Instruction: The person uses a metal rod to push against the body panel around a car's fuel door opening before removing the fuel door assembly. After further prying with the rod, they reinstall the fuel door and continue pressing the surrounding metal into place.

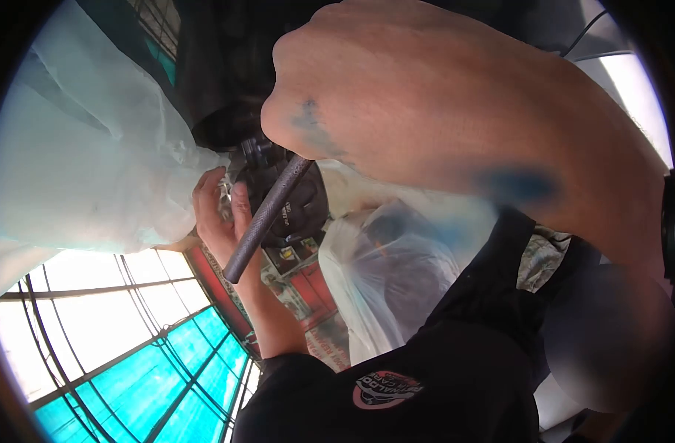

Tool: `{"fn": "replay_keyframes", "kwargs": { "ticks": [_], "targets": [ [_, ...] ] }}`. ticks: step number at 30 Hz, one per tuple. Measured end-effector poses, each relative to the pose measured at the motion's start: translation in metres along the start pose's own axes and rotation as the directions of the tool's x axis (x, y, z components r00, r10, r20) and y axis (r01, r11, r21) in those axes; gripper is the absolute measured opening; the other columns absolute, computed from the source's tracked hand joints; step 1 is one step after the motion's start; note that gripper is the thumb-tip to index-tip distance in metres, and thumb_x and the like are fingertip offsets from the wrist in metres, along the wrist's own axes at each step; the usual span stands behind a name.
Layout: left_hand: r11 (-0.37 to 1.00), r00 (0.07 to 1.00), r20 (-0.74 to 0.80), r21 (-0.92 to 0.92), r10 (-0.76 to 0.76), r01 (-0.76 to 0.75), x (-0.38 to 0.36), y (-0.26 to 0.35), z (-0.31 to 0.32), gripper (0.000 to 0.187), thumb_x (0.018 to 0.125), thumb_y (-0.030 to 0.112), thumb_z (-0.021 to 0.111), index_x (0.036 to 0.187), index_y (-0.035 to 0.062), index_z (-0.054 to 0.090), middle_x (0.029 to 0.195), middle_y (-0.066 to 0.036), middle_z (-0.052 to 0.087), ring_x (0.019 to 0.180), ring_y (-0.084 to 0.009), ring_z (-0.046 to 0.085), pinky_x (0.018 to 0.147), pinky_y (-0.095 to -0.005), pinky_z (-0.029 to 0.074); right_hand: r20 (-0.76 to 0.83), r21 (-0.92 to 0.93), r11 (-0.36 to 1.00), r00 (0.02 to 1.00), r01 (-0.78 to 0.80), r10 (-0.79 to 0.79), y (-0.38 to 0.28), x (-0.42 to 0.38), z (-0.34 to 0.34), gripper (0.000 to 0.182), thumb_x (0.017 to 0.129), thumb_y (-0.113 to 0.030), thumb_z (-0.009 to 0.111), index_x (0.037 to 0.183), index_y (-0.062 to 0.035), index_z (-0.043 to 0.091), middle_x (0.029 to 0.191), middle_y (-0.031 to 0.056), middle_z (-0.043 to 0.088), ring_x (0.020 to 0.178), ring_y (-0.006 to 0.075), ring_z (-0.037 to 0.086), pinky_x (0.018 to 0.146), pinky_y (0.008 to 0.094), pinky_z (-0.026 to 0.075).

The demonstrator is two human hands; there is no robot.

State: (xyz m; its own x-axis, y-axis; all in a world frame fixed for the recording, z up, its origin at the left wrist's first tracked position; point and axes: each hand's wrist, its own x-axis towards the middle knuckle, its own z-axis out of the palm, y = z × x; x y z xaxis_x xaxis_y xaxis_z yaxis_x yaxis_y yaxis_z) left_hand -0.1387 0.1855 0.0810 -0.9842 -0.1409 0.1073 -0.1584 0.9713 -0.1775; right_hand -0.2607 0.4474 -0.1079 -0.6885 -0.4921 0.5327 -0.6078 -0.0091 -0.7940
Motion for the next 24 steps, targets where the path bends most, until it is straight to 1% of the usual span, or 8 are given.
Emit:
{"fn": "replay_keyframes", "kwargs": {
  "ticks": [3,5,6,8,15,18,20,24],
  "targets": [
    [0.969,0.995,0.066,0.241,-0.079,0.061,-0.005,-0.017,-0.004,0.045,0.097,0.029,0.079,0.127,-0.0030,0.068,0.124,-0.022,0.070,0.111,-0.0357,0.068,0.100,-0.0412,0.051,0.023,-0.021,1.000,0.999,0.022,-0.022,-0.006,0.008,0.000,0.021,0.091,-0.016,0.070,0.083,0.0044,0.069,0.064,0.0217,0.060,0.063,0.0347,0.066,0.061,0.0437,0.050],
    [0.975,0.948,0.249,0.154,-0.197,0.162,0.002,-0.040,0.002,0.050,0.093,0.029,0.083,0.127,-0.0048,0.068,0.115,-0.021,0.073,0.105,-0.0315,0.070,0.098,-0.0390,0.052,0.045,-0.041,0.999,0.999,0.028,-0.026,-0.005,0.007,0.001,0.021,0.091,-0.015,0.070,0.083,0.0042,0.069,0.064,0.0217,0.060,0.063,0.0348,0.067,0.061,0.0437,0.050],
    [0.976,0.951,0.242,0.148,-0.191,0.159,0.009,-0.048,0.004,0.050,0.093,0.029,0.083,0.127,-0.0048,0.068,0.115,-0.021,0.073,0.105,-0.0315,0.070,0.098,-0.0390,0.052,0.055,-0.056,0.998,0.998,0.041,-0.038,-0.007,0.007,0.002,0.020,0.091,-0.015,0.070,0.083,0.0041,0.069,0.064,0.0217,0.060,0.064,0.0348,0.067,0.061,0.0437,0.050],
    [0.961,0.876,0.428,-0.054,-0.224,0.272,0.018,-0.060,0.006,0.052,0.091,0.027,0.084,0.127,-0.0070,0.067,0.106,-0.019,0.076,0.097,-0.0260,0.071,0.092,-0.0372,0.053,0.089,-0.083,0.996,0.996,0.037,-0.029,0.001,0.016,0.001,0.020,0.090,-0.014,0.070,0.083,0.0039,0.069,0.064,0.0216,0.060,0.064,0.0349,0.067,0.061,0.0437,0.050],
    [0.951,0.845,0.497,-0.110,-0.197,0.287,0.032,-0.063,0.010,0.042,0.095,0.024,0.082,0.118,-0.0095,0.070,0.094,-0.012,0.076,0.085,-0.0149,0.066,0.080,-0.0323,0.053,0.122,-0.080,0.994,0.990,0.075,-0.065,-0.006,0.022,0.008,0.017,0.090,-0.013,0.069,0.083,0.0033,0.070,0.064,0.0215,0.060,0.064,0.0352,0.067,0.061,0.0437,0.050],
    [0.939,0.821,0.549,-0.172,-0.160,0.298,0.036,-0.056,0.007,0.031,0.099,0.018,0.078,0.118,-0.0051,0.072,0.095,-0.006,0.076,0.085,-0.0096,0.064,0.078,-0.0287,0.053,-0.017,0.036,0.968,0.969,0.248,-0.248,0.001,0.017,0.006,0.010,0.088,-0.009,0.068,0.084,0.0001,0.072,0.065,0.0176,0.063,0.069,0.0350,0.070,0.059,0.0442,0.052],
    [0.885,0.733,0.623,-0.136,-0.273,0.445,0.037,-0.050,0.005,0.025,0.100,0.013,0.075,0.119,-0.0022,0.073,0.097,-0.003,0.075,0.087,-0.0066,0.063,0.078,-0.0260,0.052,0.057,0.085,0.993,0.995,0.081,-0.086,0.004,0.013,0.003,0.008,0.088,-0.009,0.071,0.090,-0.0008,0.073,0.064,0.0141,0.064,0.069,0.0344,0.070,0.056,0.0428,0.050],
    [0.877,0.747,0.639,-0.237,-0.184,0.419,0.040,-0.057,0.007,0.022,0.100,0.011,0.074,0.119,-0.0009,0.073,0.097,-0.001,0.075,0.087,-0.0059,0.063,0.078,-0.0254,0.053,-0.070,0.069,0.990,0.991,0.123,-0.118,0.013,-0.018,0.013,0.013,0.087,-0.008,0.076,0.098,-0.0010,0.074,0.065,0.0135,0.064,0.066,0.0343,0.069,0.054,0.0419,0.050]
  ]
}}
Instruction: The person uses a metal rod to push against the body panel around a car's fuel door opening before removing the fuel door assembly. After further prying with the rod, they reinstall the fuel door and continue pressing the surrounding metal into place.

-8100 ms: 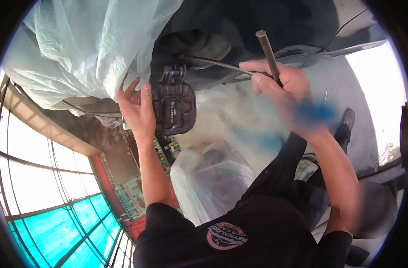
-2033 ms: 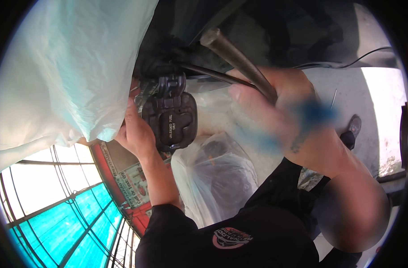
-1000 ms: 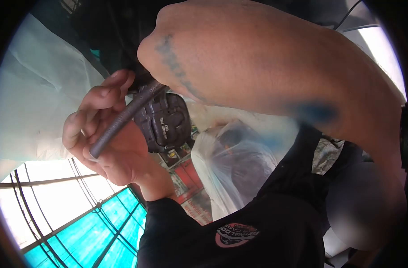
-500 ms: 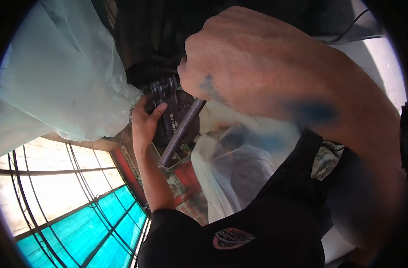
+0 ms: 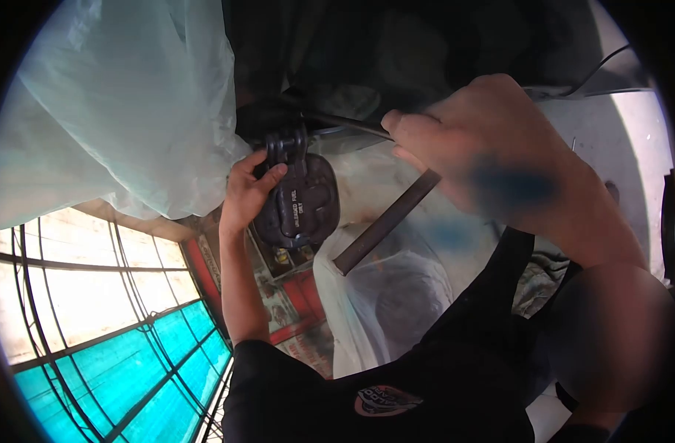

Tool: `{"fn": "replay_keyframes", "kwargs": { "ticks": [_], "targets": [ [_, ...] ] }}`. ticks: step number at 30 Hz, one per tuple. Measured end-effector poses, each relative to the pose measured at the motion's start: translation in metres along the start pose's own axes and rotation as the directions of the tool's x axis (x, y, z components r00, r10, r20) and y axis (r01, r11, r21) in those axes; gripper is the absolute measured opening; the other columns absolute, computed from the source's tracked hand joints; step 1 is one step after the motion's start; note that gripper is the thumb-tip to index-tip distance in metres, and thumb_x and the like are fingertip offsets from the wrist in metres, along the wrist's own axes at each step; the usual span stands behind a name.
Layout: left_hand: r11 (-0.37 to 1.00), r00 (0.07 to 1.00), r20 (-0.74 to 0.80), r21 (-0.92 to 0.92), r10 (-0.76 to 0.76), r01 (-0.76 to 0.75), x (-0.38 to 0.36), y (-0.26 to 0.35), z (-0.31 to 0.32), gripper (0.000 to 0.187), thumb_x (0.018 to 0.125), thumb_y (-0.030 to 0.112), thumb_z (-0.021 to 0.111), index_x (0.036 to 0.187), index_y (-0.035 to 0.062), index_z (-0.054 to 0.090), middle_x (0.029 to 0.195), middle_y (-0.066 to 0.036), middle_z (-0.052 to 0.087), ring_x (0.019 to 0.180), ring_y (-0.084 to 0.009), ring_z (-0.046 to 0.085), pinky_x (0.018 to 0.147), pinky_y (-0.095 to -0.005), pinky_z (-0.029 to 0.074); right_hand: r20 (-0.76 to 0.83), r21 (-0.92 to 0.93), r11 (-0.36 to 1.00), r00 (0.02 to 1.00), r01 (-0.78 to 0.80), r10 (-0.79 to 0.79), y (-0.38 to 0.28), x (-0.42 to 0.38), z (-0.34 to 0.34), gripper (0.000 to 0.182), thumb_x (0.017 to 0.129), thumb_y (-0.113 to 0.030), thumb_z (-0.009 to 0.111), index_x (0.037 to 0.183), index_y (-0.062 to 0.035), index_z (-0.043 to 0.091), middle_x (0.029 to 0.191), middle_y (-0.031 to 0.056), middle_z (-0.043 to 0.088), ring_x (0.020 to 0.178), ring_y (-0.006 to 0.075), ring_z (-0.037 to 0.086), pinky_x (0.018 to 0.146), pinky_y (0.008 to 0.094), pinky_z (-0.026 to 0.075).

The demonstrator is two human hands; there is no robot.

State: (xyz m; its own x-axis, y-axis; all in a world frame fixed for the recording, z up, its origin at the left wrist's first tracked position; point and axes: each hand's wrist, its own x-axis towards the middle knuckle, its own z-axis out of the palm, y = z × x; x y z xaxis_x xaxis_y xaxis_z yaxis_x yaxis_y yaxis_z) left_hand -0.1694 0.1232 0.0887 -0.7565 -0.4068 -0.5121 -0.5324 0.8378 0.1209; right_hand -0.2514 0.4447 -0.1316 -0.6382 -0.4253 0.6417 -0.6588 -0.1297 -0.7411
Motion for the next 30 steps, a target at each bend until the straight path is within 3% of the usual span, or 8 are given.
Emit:
{"fn": "replay_keyframes", "kwargs": {
  "ticks": [3,5,8,14,18,20,30],
  "targets": [
    [0.998,1.000,0.003,-0.052,0.030,-0.029,0.003,-0.003,0.000,0.022,0.099,0.010,0.074,0.119,-0.0013,0.073,0.095,0.000,0.074,0.087,-0.0061,0.063,0.078,-0.0253,0.053,-0.032,0.043,0.997,0.997,-0.062,0.063,-0.004,-0.021,0.010,0.020,0.086,-0.007,0.080,0.104,0.0001,0.074,0.065,0.0126,0.065,0.061,0.0332,0.068,0.055,0.0413,0.051],
    [0.999,1.000,-0.022,-0.049,-0.009,0.007,0.001,-0.004,0.000,0.021,0.099,0.009,0.074,0.118,-0.0012,0.073,0.095,0.000,0.074,0.087,-0.0062,0.063,0.077,-0.0250,0.053,-0.043,0.189,0.964,0.979,-0.186,0.197,-0.008,-0.034,0.017,0.021,0.076,-0.010,0.075,0.094,-0.0020,0.070,0.073,0.0113,0.067,0.068,0.0315,0.069,0.062,0.0433,0.054],
    [0.996,1.000,0.021,-0.092,-0.020,0.022,0.003,-0.007,-0.003,0.020,0.099,0.009,0.074,0.117,-0.0012,0.073,0.096,0.000,0.074,0.087,-0.0065,0.064,0.077,-0.0246,0.052,-0.107,0.217,0.952,0.965,-0.214,0.241,-0.011,-0.037,0.020,0.025,0.076,-0.007,0.074,0.100,-0.0013,0.071,0.069,0.0101,0.065,0.066,0.0304,0.068,0.061,0.0424,0.053],
    [0.997,1.000,0.031,-0.076,0.000,0.002,0.007,-0.010,-0.005,0.020,0.100,0.009,0.074,0.117,-0.0012,0.073,0.096,0.000,0.075,0.087,-0.0069,0.065,0.077,-0.0248,0.052,-0.005,0.209,0.930,0.951,-0.302,0.310,-0.014,-0.045,0.024,0.030,0.075,-0.004,0.074,0.104,0.0006,0.070,0.062,0.0083,0.060,0.056,0.0278,0.065,0.054,0.0400,0.050],
    [0.995,0.996,0.063,-0.075,-0.066,0.071,0.006,-0.005,-0.007,0.021,0.100,0.009,0.075,0.118,-0.0010,0.073,0.098,0.000,0.075,0.088,-0.0072,0.065,0.078,-0.0248,0.052,-0.062,0.256,0.919,0.944,-0.300,0.325,-0.012,-0.050,0.031,0.029,0.075,-0.003,0.074,0.103,0.0003,0.070,0.060,0.0073,0.059,0.053,0.0269,0.063,0.050,0.0397,0.048],
    [0.990,0.998,0.059,-0.131,-0.038,0.045,0.005,-0.010,-0.008,0.022,0.100,0.009,0.074,0.120,-0.0009,0.073,0.099,0.000,0.076,0.089,-0.0073,0.066,0.079,-0.0250,0.053,-0.058,0.231,0.930,0.951,-0.284,0.305,-0.011,-0.048,0.032,0.028,0.075,-0.003,0.075,0.103,-0.0003,0.069,0.058,0.0067,0.057,0.052,0.0263,0.062,0.050,0.0394,0.048],
    [0.997,0.999,0.021,-0.068,-0.027,0.029,0.004,-0.006,-0.004,0.021,0.101,0.009,0.073,0.119,-0.0005,0.074,0.099,0.000,0.075,0.088,-0.0055,0.064,0.077,-0.0241,0.052,-0.009,0.303,0.904,0.947,-0.303,0.321,-0.012,-0.038,0.041,0.019,0.081,-0.004,0.075,0.093,-0.0026,0.062,0.059,0.0082,0.057,0.052,0.0294,0.061,0.051,0.0409,0.048]
  ]
}}
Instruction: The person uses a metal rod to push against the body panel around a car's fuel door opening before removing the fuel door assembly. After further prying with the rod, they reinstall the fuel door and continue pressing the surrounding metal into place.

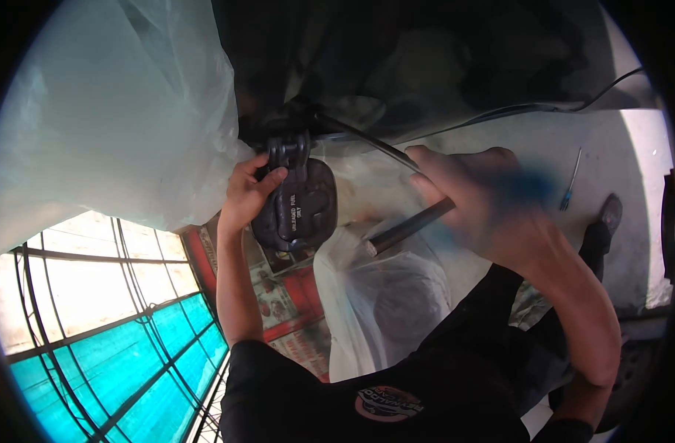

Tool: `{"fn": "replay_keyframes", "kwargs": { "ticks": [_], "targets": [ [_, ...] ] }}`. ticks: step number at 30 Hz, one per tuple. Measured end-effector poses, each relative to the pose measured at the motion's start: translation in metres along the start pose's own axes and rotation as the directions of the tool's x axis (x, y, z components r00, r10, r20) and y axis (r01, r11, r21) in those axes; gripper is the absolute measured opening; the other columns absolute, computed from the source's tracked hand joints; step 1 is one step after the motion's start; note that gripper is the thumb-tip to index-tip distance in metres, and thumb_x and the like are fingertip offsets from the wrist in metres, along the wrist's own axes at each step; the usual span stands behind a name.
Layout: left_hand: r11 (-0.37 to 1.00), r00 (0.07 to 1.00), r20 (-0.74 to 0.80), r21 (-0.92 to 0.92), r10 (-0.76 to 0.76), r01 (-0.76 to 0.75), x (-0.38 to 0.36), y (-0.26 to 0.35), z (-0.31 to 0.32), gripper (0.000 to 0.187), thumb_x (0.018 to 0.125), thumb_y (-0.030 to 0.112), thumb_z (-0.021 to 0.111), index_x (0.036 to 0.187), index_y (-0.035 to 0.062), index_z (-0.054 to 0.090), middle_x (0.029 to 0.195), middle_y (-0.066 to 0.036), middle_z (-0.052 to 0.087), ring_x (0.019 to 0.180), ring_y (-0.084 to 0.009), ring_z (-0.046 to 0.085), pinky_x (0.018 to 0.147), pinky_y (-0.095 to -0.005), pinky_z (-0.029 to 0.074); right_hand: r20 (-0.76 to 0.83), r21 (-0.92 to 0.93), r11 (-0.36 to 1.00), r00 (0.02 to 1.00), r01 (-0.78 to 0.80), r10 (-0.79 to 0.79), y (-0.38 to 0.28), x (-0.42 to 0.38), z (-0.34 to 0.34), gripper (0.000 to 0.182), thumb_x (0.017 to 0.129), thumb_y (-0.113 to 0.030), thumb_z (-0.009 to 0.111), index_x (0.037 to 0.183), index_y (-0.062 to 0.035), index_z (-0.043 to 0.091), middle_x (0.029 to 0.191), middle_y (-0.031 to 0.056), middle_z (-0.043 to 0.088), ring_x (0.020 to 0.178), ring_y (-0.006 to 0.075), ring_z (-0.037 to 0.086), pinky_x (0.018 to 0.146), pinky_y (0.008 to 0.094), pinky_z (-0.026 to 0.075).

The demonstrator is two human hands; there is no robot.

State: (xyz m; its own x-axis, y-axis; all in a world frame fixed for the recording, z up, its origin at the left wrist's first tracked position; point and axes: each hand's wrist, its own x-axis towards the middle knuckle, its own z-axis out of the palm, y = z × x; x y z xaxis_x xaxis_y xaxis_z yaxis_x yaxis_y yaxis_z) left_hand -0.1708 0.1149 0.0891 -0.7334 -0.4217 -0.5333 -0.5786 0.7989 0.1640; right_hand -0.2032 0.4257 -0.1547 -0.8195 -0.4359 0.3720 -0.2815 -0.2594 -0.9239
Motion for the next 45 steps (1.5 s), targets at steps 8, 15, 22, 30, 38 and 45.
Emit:
{"fn": "replay_keyframes", "kwargs": {
  "ticks": [8,15,22,30,38,45],
  "targets": [
    [0.995,0.994,-0.065,-0.044,0.083,-0.086,-0.006,-0.016,0.007,0.013,0.101,0.007,0.073,0.111,-0.0012,0.073,0.091,0.002,0.071,0.083,-0.0043,0.061,0.073,-0.0239,0.049,-0.033,-0.010,0.998,0.998,-0.060,0.059,-0.019,-0.012,0.008,0.036,0.081,-0.003,0.076,0.116,0.0015,0.070,0.071,0.0122,0.069,0.064,0.0308,0.069,0.059,0.0397,0.054],
    [0.996,0.998,-0.048,-0.083,0.031,-0.035,-0.005,-0.007,0.007,0.014,0.101,0.008,0.073,0.111,-0.0012,0.073,0.091,0.003,0.071,0.083,-0.0039,0.060,0.073,-0.0237,0.049,-0.026,-0.013,1.000,0.999,-0.020,0.019,-0.015,-0.007,0.003,0.039,0.082,-0.005,0.076,0.119,0.0028,0.070,0.070,0.0110,0.069,0.061,0.0282,0.069,0.057,0.0379,0.054],
    [0.996,0.996,-0.061,-0.042,0.072,-0.075,-0.007,-0.008,0.007,0.013,0.100,0.007,0.073,0.109,-0.0020,0.072,0.091,0.002,0.071,0.082,-0.0040,0.059,0.071,-0.0236,0.048,-0.046,-0.037,0.999,0.998,-0.032,0.031,-0.018,-0.007,0.001,0.030,0.087,-0.009,0.076,0.115,0.0038,0.072,0.067,0.0110,0.068,0.058,0.0274,0.068,0.054,0.0374,0.052],
    [0.995,0.995,-0.054,-0.050,0.081,-0.084,-0.008,-0.003,0.009,0.015,0.100,0.007,0.073,0.111,-0.0027,0.071,0.093,0.000,0.072,0.084,-0.0053,0.062,0.073,-0.0245,0.050,-0.065,-0.037,0.999,0.998,-0.014,0.012,-0.022,-0.013,0.005,0.028,0.092,-0.011,0.075,0.115,0.0041,0.072,0.062,0.0117,0.064,0.054,0.0278,0.066,0.052,0.0371,0.051],
    [0.983,0.989,-0.083,0.153,0.119,-0.105,-0.011,0.008,0.009,0.022,0.100,0.009,0.073,0.116,-0.0044,0.070,0.096,-0.005,0.073,0.089,-0.0092,0.062,0.080,-0.0269,0.051,-0.056,-0.025,0.999,0.998,-0.020,0.019,-0.018,-0.014,0.003,0.031,0.088,-0.007,0.077,0.117,0.0032,0.071,0.065,0.0102,0.066,0.055,0.0275,0.066,0.052,0.0371,0.052],
    [0.978,0.992,-0.076,0.190,0.097,-0.081,-0.006,0.012,0.008,0.019,0.099,0.007,0.072,0.115,-0.0036,0.070,0.093,-0.004,0.070,0.091,-0.0086,0.059,0.082,-0.0268,0.049,-0.071,0.009,1.000,0.997,0.016,-0.016,-0.007,-0.010,0.001,0.043,0.077,-0.001,0.079,0.119,0.0026,0.071,0.069,0.0078,0.068,0.057,0.0255,0.067,0.052,0.0360,0.053]
  ]
}}
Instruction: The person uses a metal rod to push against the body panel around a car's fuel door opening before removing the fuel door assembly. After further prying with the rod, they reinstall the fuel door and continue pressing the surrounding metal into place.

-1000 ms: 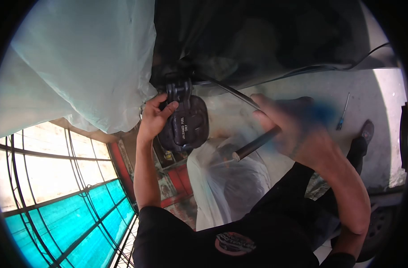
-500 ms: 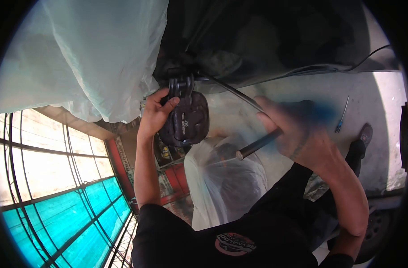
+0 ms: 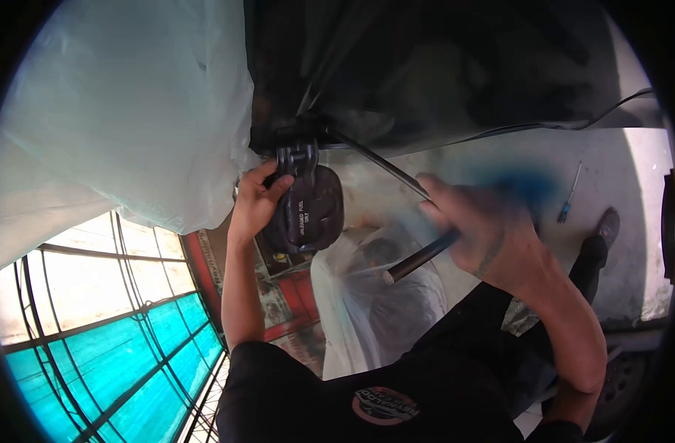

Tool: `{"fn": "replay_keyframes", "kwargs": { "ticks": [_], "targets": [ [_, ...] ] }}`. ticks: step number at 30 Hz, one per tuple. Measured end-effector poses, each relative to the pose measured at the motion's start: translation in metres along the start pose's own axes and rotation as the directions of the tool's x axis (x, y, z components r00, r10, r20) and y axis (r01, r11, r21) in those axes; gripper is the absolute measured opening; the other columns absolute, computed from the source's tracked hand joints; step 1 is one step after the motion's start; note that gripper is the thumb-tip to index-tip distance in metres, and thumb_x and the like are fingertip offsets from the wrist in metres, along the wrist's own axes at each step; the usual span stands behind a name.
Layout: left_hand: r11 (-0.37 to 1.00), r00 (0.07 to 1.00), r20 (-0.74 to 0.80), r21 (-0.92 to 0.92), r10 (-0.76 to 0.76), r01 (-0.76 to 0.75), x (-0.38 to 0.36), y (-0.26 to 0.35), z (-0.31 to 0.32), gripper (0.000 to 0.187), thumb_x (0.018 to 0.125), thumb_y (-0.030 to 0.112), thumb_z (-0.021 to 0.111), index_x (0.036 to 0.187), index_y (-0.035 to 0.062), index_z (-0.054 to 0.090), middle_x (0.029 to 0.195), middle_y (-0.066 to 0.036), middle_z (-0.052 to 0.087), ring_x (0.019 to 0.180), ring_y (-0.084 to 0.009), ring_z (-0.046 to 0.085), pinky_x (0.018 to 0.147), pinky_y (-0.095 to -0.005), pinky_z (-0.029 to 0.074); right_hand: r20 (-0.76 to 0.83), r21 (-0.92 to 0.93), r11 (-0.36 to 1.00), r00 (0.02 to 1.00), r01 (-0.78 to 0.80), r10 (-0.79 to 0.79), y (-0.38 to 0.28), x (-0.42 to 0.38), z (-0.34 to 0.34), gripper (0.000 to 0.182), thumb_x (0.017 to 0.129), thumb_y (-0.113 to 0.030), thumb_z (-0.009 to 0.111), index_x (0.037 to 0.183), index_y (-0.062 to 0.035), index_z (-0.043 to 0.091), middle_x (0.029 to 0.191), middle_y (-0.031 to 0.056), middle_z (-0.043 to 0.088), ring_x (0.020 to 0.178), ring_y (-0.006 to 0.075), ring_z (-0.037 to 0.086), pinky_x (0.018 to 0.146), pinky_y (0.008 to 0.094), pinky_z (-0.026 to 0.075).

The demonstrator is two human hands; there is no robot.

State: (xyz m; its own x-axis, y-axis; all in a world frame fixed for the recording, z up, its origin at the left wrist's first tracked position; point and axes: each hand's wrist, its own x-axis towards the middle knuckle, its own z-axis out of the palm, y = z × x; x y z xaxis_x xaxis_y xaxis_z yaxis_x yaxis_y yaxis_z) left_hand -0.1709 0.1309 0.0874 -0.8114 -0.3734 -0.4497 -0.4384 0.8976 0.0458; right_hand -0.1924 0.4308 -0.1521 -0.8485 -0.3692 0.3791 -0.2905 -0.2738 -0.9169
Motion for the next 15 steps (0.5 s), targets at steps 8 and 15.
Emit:
{"fn": "replay_keyframes", "kwargs": {
  "ticks": [8,15],
  "targets": [
    [0.998,0.998,-0.042,0.037,-0.054,0.055,-0.0023,0.0010,0.0011,0.016,0.097,0.005,0.073,0.111,-0.0034,0.072,0.091,-0.004,0.069,0.087,-0.0078,0.057,0.080,-0.0278,0.049,0.035,0.003,1.000,0.999,-0.009,0.009,0.0089,0.0002,0.0003,0.039,0.080,-0.004,0.080,0.118,0.0026,0.071,0.066,0.0060,0.066,0.056,0.0236,0.067,0.050,0.0354,0.051],
    [1.000,0.999,-0.039,0.008,-0.023,0.023,-0.0014,-0.0080,-0.0004,0.015,0.097,0.005,0.073,0.109,-0.0034,0.071,0.089,-0.003,0.068,0.086,-0.0075,0.057,0.079,-0.0275,0.048,-0.015,0.012,1.000,1.000,0.015,-0.015,0.0043,0.0058,0.0070,0.033,0.083,-0.004,0.078,0.114,0.0022,0.071,0.066,0.0065,0.066,0.057,0.0242,0.068,0.051,0.0363,0.052]
  ]
}}
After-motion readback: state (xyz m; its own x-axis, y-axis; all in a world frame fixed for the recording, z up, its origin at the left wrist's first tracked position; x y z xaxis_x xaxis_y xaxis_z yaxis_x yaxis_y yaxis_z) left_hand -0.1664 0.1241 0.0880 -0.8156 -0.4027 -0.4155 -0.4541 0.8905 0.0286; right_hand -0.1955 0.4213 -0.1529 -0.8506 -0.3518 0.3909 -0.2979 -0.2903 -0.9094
